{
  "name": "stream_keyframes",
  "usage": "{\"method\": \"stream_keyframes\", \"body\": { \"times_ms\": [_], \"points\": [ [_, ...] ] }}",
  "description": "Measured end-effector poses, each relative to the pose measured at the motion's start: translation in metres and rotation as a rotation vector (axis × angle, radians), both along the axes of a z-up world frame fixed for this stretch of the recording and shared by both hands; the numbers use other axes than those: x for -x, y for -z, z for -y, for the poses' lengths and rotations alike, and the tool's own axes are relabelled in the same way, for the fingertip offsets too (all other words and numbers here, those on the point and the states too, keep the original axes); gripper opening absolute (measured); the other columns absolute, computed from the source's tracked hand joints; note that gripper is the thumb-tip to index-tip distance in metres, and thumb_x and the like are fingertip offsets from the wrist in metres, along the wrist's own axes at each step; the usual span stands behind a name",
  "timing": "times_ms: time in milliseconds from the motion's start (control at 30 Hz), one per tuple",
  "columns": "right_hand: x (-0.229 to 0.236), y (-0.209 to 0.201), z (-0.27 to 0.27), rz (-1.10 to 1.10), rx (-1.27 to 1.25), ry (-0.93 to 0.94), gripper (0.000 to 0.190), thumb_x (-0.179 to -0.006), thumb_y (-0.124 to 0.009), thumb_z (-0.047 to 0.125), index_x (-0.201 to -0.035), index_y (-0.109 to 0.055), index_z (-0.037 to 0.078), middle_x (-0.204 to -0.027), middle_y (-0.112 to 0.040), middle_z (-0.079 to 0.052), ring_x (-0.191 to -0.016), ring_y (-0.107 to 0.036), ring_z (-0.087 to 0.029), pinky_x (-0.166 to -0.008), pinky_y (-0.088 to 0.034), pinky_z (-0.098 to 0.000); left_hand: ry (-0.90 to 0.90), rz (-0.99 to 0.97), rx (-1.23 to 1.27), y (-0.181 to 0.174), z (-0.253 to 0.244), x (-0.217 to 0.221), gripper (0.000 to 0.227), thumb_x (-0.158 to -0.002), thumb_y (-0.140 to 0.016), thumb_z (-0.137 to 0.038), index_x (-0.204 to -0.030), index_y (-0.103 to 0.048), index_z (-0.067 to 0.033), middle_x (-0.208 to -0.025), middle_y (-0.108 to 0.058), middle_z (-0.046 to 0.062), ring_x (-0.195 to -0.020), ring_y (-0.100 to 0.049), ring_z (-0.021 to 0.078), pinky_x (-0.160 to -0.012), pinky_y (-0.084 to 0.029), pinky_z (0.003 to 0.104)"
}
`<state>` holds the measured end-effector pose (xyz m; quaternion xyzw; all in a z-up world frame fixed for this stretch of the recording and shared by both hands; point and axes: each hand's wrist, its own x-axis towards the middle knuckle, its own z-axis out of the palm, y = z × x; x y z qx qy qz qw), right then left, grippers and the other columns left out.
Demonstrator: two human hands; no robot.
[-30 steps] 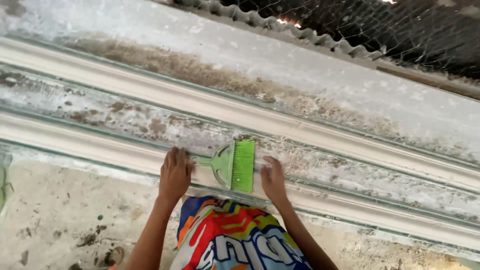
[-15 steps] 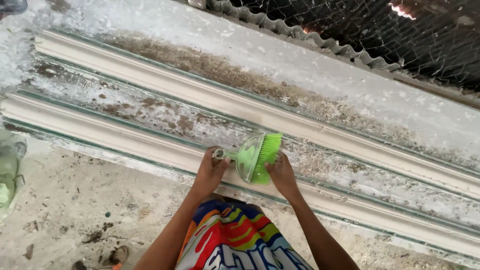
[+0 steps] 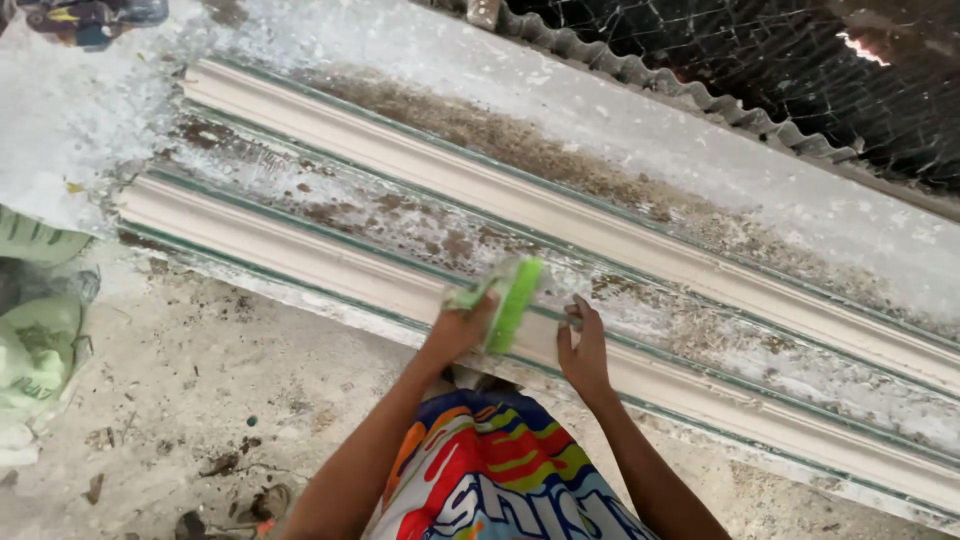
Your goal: Cleaning white plaster debris and dust off a long molding piece using a brush and hands.
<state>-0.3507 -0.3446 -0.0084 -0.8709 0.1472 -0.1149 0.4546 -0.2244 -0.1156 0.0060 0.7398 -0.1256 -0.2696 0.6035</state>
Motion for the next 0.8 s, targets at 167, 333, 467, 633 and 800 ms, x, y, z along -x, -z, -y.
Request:
{"method": "stream_keyframes", "body": {
  "times_ms": [167,333,467,633,800],
  "points": [
    [-0.011,0.02,-0.021,0.048,0.293,-0.014,0.049,-0.106,-0.051,0.028,-0.147,-0.046,0.001,-0.135,-0.056,-0.021,-0.124,-0.055,-0.037,-0.103,-0.046,-0.0483,-0.257,0.044,-0.045,-0.041,-0.096,-0.109,0.049,-0.104,-0.047,-0.039,-0.139,-0.054,-0.0059,-0.074,-0.065,0.01,-0.056,-0.065,0.0156,-0.045,-0.057,0.032],
    [-0.014,0.016,-0.031,-0.029,0.503,0.024,0.048,-0.106,-0.048,0.036,-0.142,-0.052,0.004,-0.145,-0.055,-0.021,-0.135,-0.051,-0.041,-0.111,-0.041,-0.0518,-0.549,0.347,-0.116,-0.04,-0.189,-0.222,0.05,-0.113,-0.046,-0.029,-0.155,-0.036,-0.0014,-0.108,-0.074,0.022,-0.069,-0.073,0.0177,-0.053,-0.062,0.027],
    [-0.016,0.011,-0.034,-0.031,0.539,0.043,0.048,-0.107,-0.045,0.034,-0.142,-0.054,0.003,-0.145,-0.056,-0.021,-0.136,-0.05,-0.041,-0.112,-0.04,-0.0527,-0.649,0.543,-0.497,0.031,-0.172,-0.251,0.04,-0.121,-0.051,-0.033,-0.15,-0.044,-0.007,-0.118,-0.076,0.017,-0.091,-0.076,0.0221,-0.071,-0.063,0.04],
    [-0.02,0.005,-0.035,-0.055,0.556,0.051,0.044,-0.106,-0.046,0.032,-0.14,-0.055,0.004,-0.144,-0.057,-0.019,-0.135,-0.051,-0.041,-0.113,-0.04,-0.0523,-0.432,1.055,-0.756,-0.013,0.015,-0.107,0.121,-0.066,-0.071,-0.068,-0.166,-0.019,-0.0245,-0.128,-0.058,0.033,-0.09,-0.07,0.0362,-0.054,-0.063,0.033],
    [-0.02,0.001,-0.035,-0.222,0.53,0.056,0.062,-0.09,-0.061,0.03,-0.144,-0.048,0.002,-0.14,-0.052,-0.024,-0.132,-0.047,-0.043,-0.111,-0.039,-0.0516,0.328,0.373,-0.214,-0.042,0.113,-0.003,0.082,-0.098,-0.062,-0.02,-0.163,-0.016,-0.0377,-0.142,-0.058,0.024,-0.089,-0.071,0.0412,-0.072,-0.064,0.051]
  ]
}}
